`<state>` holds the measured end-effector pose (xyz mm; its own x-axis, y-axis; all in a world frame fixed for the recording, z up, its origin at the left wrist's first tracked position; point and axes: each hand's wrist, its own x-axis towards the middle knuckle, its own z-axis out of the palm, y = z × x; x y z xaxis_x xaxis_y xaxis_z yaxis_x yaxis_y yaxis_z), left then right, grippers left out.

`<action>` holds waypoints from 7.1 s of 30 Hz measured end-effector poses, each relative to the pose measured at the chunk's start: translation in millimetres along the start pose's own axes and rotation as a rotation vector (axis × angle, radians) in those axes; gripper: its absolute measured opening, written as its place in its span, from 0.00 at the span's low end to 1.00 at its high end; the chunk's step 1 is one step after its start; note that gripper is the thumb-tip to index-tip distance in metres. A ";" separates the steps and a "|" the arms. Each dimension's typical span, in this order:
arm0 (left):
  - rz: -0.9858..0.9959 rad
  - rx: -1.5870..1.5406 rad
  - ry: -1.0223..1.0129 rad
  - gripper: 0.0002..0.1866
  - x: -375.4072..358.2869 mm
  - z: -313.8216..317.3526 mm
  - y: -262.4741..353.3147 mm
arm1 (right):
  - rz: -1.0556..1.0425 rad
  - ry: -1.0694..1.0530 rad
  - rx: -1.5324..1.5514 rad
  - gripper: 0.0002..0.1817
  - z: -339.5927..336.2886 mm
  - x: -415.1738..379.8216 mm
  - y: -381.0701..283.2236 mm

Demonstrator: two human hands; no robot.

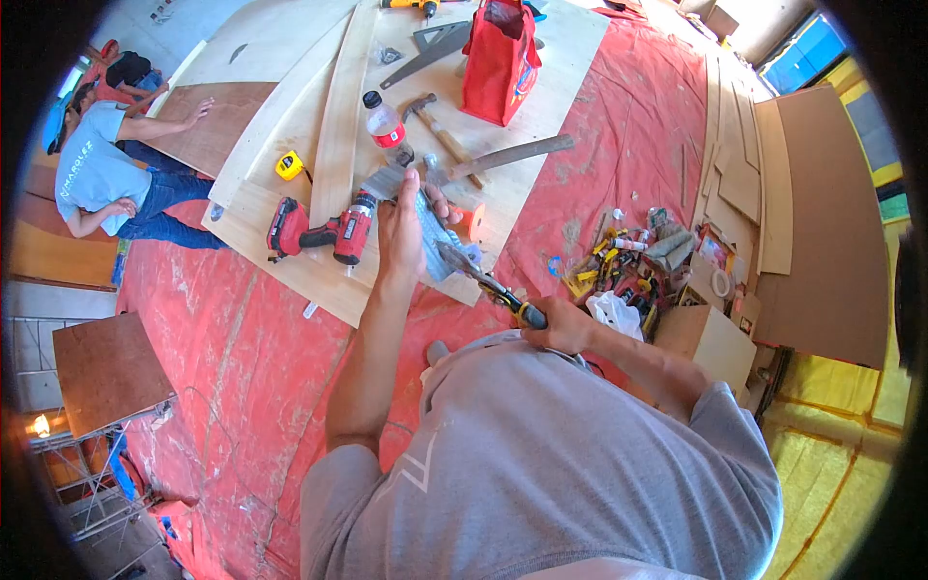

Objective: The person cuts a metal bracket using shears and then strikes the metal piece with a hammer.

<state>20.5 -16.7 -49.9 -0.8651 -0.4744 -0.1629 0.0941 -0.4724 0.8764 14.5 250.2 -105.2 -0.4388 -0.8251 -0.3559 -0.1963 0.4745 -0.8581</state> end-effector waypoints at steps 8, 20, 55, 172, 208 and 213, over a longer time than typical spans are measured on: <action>0.005 -0.013 -0.045 0.24 -0.8 -0.1 -18.4 | 0.080 0.062 0.041 0.09 7.3 14.9 26.9; -0.078 -0.038 -0.050 0.22 5.2 -9.3 -36.5 | 0.229 -0.038 0.004 0.10 6.4 5.6 21.9; -0.095 0.036 -0.023 0.24 34.9 -30.0 -75.7 | 0.298 -0.169 0.265 0.10 20.6 30.2 65.4; 0.131 -0.215 0.235 0.21 15.7 -148.7 -18.3 | -0.151 -0.039 -0.290 0.24 44.3 167.6 35.9; -0.099 -0.273 0.131 0.20 15.5 -62.1 -53.4 | 0.052 0.060 -0.391 0.20 7.4 83.9 54.4; -0.155 -0.178 0.137 0.21 28.7 -55.9 -71.6 | 0.152 0.024 -0.348 0.16 20.4 71.2 82.2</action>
<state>16.4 -38.0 -142.6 -0.8023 -0.4769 -0.3590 0.0615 -0.6644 0.7449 -15.0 224.2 -208.7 -0.5059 -0.7315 -0.4572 -0.4113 0.6705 -0.6175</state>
